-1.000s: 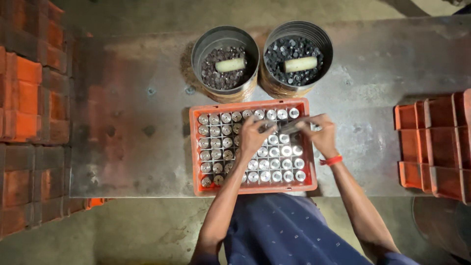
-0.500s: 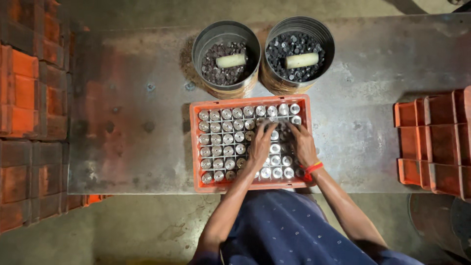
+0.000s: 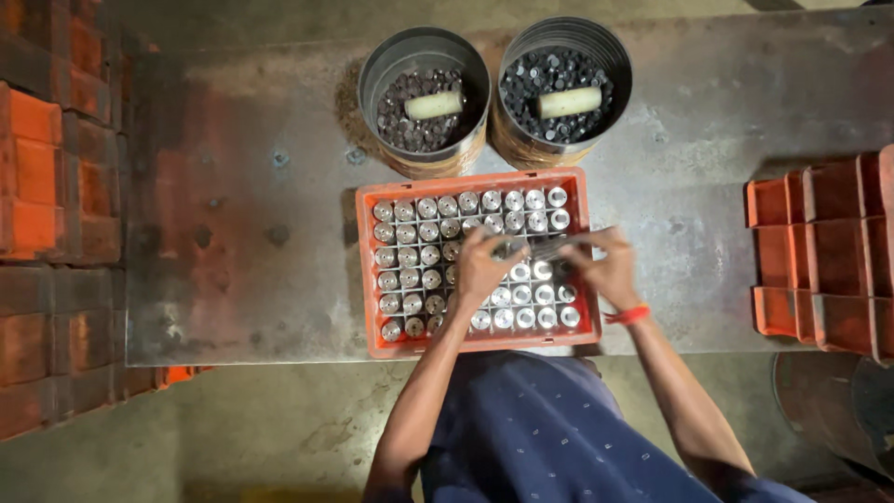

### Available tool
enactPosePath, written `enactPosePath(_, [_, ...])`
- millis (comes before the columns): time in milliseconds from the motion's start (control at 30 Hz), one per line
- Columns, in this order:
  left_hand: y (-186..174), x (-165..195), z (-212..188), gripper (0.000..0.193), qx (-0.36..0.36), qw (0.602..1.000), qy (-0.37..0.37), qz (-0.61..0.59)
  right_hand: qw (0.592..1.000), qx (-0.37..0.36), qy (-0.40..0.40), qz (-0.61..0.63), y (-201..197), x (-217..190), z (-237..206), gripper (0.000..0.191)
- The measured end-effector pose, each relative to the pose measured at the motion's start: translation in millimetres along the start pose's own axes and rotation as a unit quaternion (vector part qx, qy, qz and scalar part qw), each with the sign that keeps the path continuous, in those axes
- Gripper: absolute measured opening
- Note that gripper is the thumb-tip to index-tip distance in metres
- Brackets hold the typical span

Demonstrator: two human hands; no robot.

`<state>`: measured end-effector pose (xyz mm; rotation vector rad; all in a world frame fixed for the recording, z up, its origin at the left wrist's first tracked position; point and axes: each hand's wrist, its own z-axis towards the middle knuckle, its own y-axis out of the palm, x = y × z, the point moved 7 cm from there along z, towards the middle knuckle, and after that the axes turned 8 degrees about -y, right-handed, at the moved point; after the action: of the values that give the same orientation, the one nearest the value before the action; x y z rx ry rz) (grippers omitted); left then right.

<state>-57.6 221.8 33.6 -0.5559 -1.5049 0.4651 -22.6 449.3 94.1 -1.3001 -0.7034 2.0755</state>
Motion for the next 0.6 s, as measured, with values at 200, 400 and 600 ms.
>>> enactPosePath(200, [19.8,-13.0,-41.7,0.058,-0.130,0.846,-0.397,-0.331,0.909,0.069,0.292,0.289,17.7,9.2,-32.2,0.037])
enactPosePath(400, [3.9,24.8,-40.4,0.044,0.027,0.993,0.081,0.087,0.993,-0.066,0.088,-0.040,34.4,-42.6,-25.2,0.043])
enactPosePath(600, [10.0,6.7,-67.6,0.025,0.019,0.997,0.069,-0.026,0.999,-0.039,-0.007,-0.019,21.8,-52.0,-33.8,0.046])
